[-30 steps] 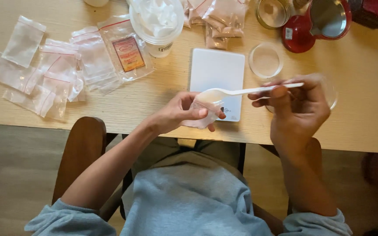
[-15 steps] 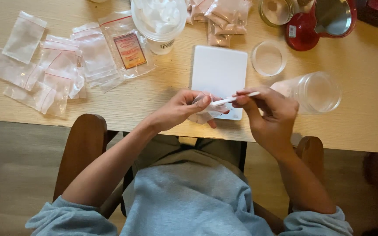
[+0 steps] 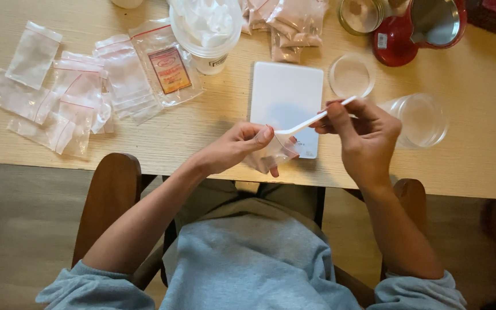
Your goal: Portioning powder into small plastic bags using a spoon and a digital scale for precise measurement.
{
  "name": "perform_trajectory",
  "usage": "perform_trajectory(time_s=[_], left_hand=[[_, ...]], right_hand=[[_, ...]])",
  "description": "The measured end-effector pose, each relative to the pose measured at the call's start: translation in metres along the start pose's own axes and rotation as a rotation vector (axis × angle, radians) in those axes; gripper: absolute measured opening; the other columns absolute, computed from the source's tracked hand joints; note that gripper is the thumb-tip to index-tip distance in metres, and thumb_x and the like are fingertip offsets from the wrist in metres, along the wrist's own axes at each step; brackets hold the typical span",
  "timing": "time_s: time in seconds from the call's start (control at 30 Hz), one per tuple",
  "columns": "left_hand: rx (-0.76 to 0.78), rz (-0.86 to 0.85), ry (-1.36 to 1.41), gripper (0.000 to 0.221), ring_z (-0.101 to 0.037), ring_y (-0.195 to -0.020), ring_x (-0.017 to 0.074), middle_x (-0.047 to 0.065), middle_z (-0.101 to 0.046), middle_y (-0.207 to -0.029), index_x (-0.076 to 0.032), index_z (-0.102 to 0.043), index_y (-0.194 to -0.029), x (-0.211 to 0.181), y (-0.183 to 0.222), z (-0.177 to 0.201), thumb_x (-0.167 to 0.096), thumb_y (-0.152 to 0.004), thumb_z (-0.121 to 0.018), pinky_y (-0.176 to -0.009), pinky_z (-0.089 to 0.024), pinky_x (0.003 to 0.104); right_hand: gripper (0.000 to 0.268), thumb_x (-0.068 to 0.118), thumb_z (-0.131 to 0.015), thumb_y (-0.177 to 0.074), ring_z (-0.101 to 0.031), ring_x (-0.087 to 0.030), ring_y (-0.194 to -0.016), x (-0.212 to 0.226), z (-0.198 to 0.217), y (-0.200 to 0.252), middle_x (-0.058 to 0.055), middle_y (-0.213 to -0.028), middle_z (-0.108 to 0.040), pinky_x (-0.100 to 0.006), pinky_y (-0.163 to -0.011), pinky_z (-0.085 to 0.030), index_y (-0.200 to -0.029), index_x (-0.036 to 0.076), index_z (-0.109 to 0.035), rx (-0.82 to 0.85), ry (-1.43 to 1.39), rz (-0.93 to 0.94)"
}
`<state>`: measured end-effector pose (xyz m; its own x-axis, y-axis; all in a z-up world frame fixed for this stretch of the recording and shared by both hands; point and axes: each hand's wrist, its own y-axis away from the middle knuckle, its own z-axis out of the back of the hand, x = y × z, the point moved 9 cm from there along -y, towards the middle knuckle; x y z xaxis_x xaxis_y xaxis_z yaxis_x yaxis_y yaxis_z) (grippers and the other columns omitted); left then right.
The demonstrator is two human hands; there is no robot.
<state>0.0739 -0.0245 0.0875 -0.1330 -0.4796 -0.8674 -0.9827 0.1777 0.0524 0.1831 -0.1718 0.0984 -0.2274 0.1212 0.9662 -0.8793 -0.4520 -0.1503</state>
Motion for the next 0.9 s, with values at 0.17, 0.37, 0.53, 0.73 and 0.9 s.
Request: perform_trajectory(time_s=[0.17,0.37,0.53,0.73,0.9], left_hand=[[0.006,0.052,0.09,0.042,-0.075,-0.071,0.0176,0.004,-0.063,-0.068,-0.007,-0.065,-0.082,0.042,-0.006,0.017,-0.039,-0.106,-0.052,-0.065,-0.066,0.031],[0.082,-0.018,0.061,0.04,-0.076,-0.076,0.0216,0.011,-0.071,-0.098,-0.004,-0.067,-0.1,0.038,-0.007,0.021,-0.041,-0.106,-0.052,-0.07,-0.067,0.034],[0.079,-0.105,0.007,0.048,-0.078,-0.074,0.0315,0.022,-0.074,-0.119,0.001,-0.061,-0.124,0.043,-0.006,0.027,-0.041,-0.107,-0.046,-0.069,-0.065,0.037],[0.051,-0.115,-0.076,0.053,-0.08,-0.079,0.0315,0.018,-0.074,-0.118,0.003,-0.061,-0.133,0.023,-0.003,0.017,-0.04,-0.106,-0.046,-0.075,-0.066,0.035],[-0.072,-0.13,-0.104,0.04,-0.077,-0.083,0.03,0.023,-0.074,-0.116,0.006,-0.063,-0.122,0.022,-0.005,0.019,-0.029,-0.105,-0.051,-0.084,-0.066,0.04]], right_hand=[[0.019,0.014,-0.07,-0.108,-0.076,-0.026,-0.078,0.004,0.011,-0.004,-0.019,-0.088,-0.07,-0.041,-0.074,-0.069,-0.105,-0.004,-0.067,-0.052,0.013,-0.018],[0.019,0.02,-0.072,-0.106,-0.075,-0.018,-0.073,0.001,0.035,-0.013,-0.009,-0.083,-0.07,-0.029,-0.07,-0.068,-0.099,0.003,-0.066,-0.166,0.004,-0.109],[0.022,0.022,-0.075,-0.099,-0.07,-0.013,-0.063,-0.009,0.056,-0.016,-0.008,-0.08,-0.071,-0.02,-0.061,-0.064,-0.095,0.001,-0.069,-0.265,-0.047,-0.211],[0.017,0.019,-0.076,-0.098,-0.073,-0.013,-0.065,-0.007,0.086,-0.012,-0.004,-0.077,-0.069,-0.016,-0.06,-0.062,-0.093,0.003,-0.072,-0.385,-0.204,-0.291],[0.011,0.013,-0.078,-0.099,-0.074,-0.012,-0.063,-0.014,0.166,-0.001,0.0,-0.072,-0.068,-0.015,-0.058,-0.065,-0.093,0.005,-0.073,-0.609,-0.247,-0.202]])
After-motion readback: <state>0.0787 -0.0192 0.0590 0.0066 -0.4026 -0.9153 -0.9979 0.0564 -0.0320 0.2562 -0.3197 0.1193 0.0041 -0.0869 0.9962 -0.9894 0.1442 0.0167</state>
